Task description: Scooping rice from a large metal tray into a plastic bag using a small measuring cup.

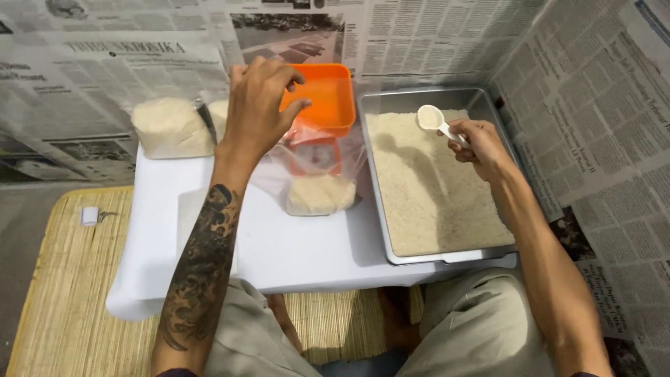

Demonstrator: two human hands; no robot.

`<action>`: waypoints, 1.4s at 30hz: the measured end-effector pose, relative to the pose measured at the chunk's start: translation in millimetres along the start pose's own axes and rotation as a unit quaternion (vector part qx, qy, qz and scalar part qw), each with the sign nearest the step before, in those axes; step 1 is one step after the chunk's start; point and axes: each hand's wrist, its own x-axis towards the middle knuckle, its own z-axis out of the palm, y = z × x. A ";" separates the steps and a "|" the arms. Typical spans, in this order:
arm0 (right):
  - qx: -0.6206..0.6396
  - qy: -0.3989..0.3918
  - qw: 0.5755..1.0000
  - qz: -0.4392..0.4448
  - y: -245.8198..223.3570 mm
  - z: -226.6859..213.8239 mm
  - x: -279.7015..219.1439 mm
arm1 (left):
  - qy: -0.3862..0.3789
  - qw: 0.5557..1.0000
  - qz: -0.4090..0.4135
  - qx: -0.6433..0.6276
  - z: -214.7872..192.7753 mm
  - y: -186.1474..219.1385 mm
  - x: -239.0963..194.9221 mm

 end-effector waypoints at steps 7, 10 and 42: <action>0.008 0.006 1.000 -0.018 -6.0 5.7 2.5 | 0.035 0.999 0.006 -0.016 -10.0 8.5 4.4; 0.027 -0.003 0.999 -0.019 -5.4 3.4 3.2 | 0.019 0.999 0.014 -0.030 -14.7 10.4 2.4; -0.087 -0.172 0.973 -0.129 -138.3 128.3 3.1 | -0.150 0.967 -0.158 -0.133 -0.2 2.5 -6.7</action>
